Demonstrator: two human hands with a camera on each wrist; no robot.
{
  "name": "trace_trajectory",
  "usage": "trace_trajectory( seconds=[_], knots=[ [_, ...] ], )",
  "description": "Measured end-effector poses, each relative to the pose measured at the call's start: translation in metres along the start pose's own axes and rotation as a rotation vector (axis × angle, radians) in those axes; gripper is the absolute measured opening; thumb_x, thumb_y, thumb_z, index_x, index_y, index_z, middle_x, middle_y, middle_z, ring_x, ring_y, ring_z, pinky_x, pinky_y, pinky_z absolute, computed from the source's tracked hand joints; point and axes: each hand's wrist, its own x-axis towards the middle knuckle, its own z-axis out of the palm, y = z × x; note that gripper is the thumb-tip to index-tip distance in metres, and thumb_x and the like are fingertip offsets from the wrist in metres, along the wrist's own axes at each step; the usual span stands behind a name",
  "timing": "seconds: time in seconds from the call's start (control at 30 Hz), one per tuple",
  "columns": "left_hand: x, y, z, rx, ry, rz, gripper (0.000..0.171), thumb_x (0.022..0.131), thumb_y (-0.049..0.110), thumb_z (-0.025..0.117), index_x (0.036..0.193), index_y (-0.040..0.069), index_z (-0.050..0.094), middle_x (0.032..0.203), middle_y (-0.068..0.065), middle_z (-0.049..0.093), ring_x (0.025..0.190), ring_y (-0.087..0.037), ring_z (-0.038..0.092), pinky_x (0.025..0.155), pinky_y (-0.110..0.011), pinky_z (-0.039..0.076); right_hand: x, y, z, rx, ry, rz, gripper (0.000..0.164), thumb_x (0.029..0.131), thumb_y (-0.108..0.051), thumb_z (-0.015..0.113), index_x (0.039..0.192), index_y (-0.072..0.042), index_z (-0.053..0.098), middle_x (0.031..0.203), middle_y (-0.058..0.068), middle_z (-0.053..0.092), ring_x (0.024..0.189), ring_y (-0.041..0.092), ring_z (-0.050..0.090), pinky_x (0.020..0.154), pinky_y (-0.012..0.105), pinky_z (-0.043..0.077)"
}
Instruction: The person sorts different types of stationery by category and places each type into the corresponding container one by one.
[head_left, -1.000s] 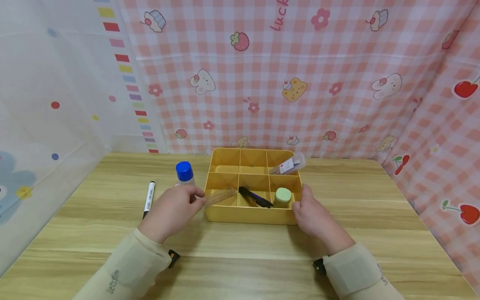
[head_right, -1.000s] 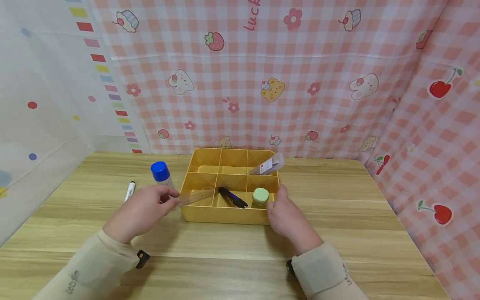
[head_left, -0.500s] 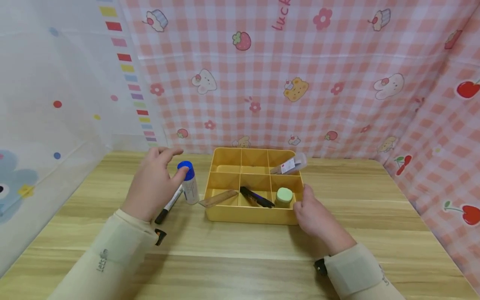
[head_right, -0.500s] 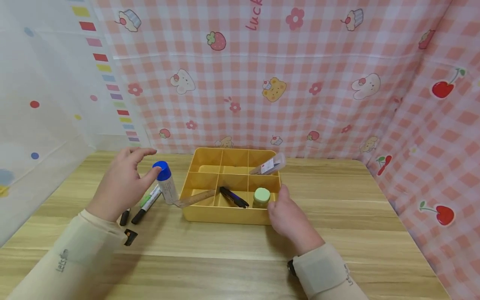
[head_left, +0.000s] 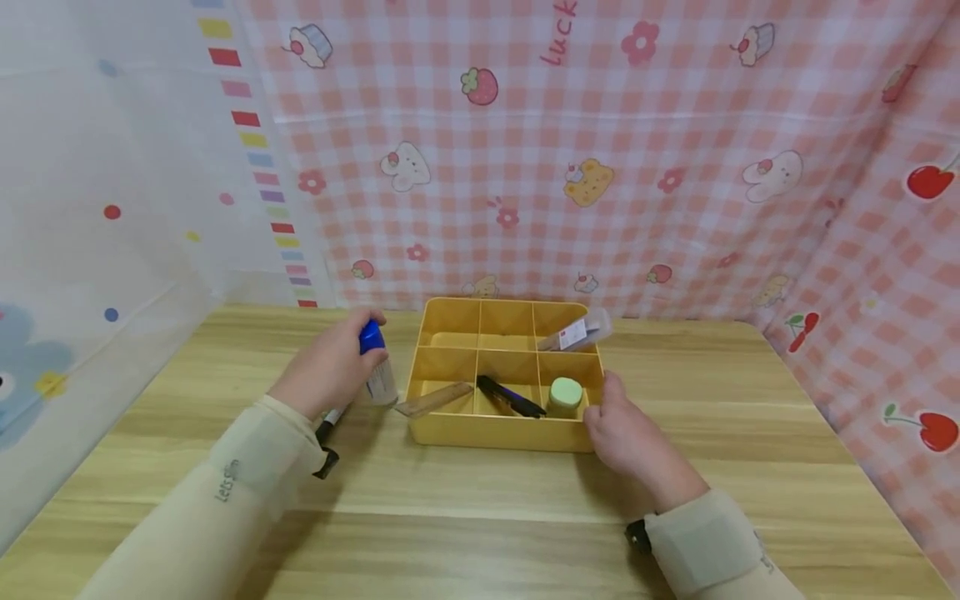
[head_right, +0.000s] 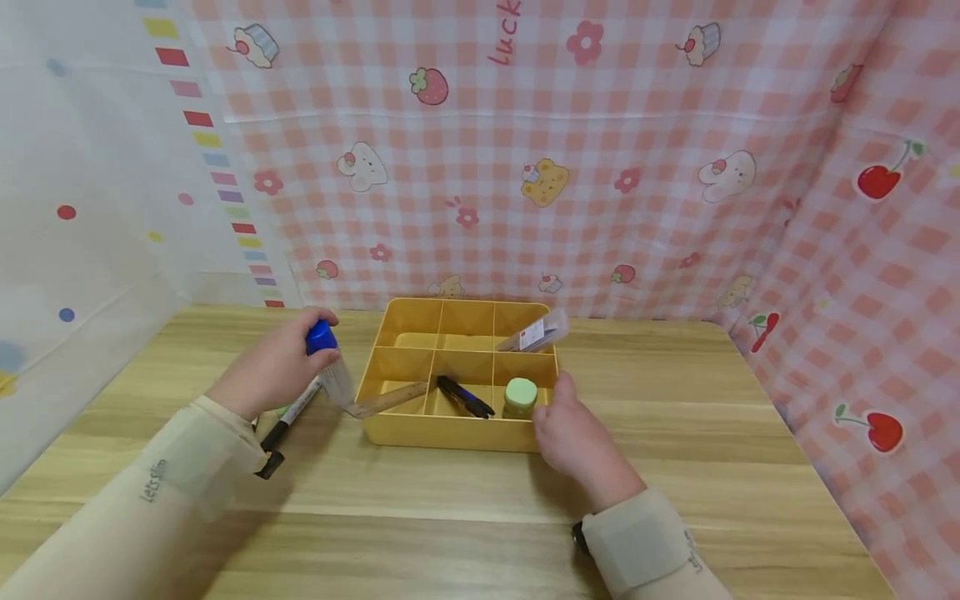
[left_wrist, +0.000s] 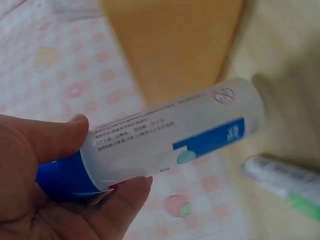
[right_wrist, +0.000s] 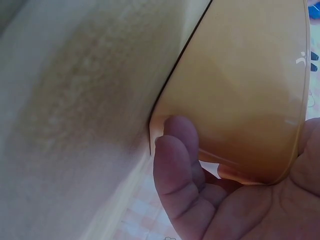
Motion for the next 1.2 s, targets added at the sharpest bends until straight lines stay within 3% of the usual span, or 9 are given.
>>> trace_trajectory(
  seconds=[0.07, 0.27, 0.33, 0.5, 0.77, 0.87, 1.0, 1.2],
  knots=[
    [-0.002, 0.006, -0.008, -0.039, 0.051, 0.023, 0.051, 0.109, 0.029, 0.057, 0.154, 0.013, 0.04, 0.158, -0.025, 0.049, 0.139, -0.047, 0.055, 0.109, -0.065, 0.05, -0.001, 0.0, 0.0, 0.004, 0.0, -0.002, 0.073, 0.107, -0.02, 0.031, 0.162, 0.012, -0.005, 0.166, 0.039, 0.021, 0.153, 0.049, 0.034, 0.127, 0.064, 0.027],
    [-0.001, 0.034, -0.025, -0.177, 0.297, 0.112, 0.045, 0.107, 0.024, 0.061, 0.145, 0.007, 0.046, 0.152, -0.024, 0.052, 0.137, -0.045, 0.056, 0.112, -0.065, 0.048, 0.001, 0.0, 0.0, 0.004, 0.009, -0.009, 0.073, 0.106, -0.019, 0.031, 0.162, 0.012, -0.005, 0.165, 0.039, 0.025, 0.152, 0.048, 0.036, 0.126, 0.064, 0.03],
    [0.002, 0.044, -0.026, -0.245, 0.33, 0.138, 0.042, 0.106, 0.022, 0.062, 0.143, 0.008, 0.047, 0.153, -0.022, 0.051, 0.138, -0.044, 0.055, 0.114, -0.064, 0.048, 0.001, -0.001, -0.001, 0.0, 0.017, -0.011, 0.073, 0.106, -0.019, 0.032, 0.162, 0.011, -0.004, 0.165, 0.039, 0.026, 0.152, 0.049, 0.037, 0.126, 0.064, 0.03],
    [0.013, 0.068, -0.015, -0.365, 0.286, 0.206, 0.036, 0.105, 0.015, 0.064, 0.136, 0.008, 0.048, 0.153, -0.019, 0.052, 0.136, -0.039, 0.056, 0.115, -0.059, 0.049, 0.001, -0.002, -0.001, 0.001, 0.017, 0.005, 0.073, 0.107, -0.02, 0.033, 0.163, 0.01, -0.003, 0.164, 0.04, 0.028, 0.149, 0.05, 0.04, 0.124, 0.066, 0.033],
    [0.027, 0.096, 0.013, -0.356, 0.139, 0.224, 0.03, 0.105, 0.016, 0.063, 0.131, 0.012, 0.049, 0.146, -0.018, 0.057, 0.133, -0.037, 0.06, 0.109, -0.054, 0.055, -0.003, 0.0, 0.005, 0.018, 0.037, 0.017, 0.072, 0.107, -0.019, 0.034, 0.163, 0.009, -0.002, 0.163, 0.04, 0.03, 0.149, 0.051, 0.04, 0.123, 0.067, 0.034],
    [0.027, 0.099, 0.022, -0.357, 0.097, 0.217, 0.028, 0.106, 0.017, 0.063, 0.13, 0.013, 0.049, 0.147, -0.015, 0.057, 0.131, -0.034, 0.062, 0.106, -0.051, 0.058, -0.004, 0.0, 0.008, 0.018, 0.044, 0.018, 0.072, 0.107, -0.019, 0.034, 0.163, 0.009, -0.001, 0.161, 0.04, 0.031, 0.147, 0.052, 0.042, 0.121, 0.068, 0.036],
    [0.025, 0.098, 0.027, -0.361, 0.099, 0.195, 0.027, 0.105, 0.015, 0.064, 0.128, 0.015, 0.051, 0.148, -0.014, 0.056, 0.134, -0.034, 0.061, 0.108, -0.052, 0.057, -0.005, 0.0, 0.01, 0.019, 0.054, 0.004, 0.072, 0.107, -0.019, 0.034, 0.163, 0.009, 0.0, 0.161, 0.04, 0.034, 0.147, 0.051, 0.044, 0.121, 0.067, 0.037],
    [0.028, 0.098, 0.029, -0.354, 0.083, 0.212, 0.026, 0.105, 0.012, 0.062, 0.129, 0.011, 0.052, 0.148, -0.014, 0.055, 0.137, -0.034, 0.059, 0.109, -0.051, 0.056, -0.006, 0.0, 0.01, 0.01, 0.081, -0.028, 0.071, 0.106, -0.017, 0.034, 0.163, 0.01, 0.0, 0.157, 0.041, 0.038, 0.143, 0.049, 0.05, 0.118, 0.066, 0.041]
  ],
)
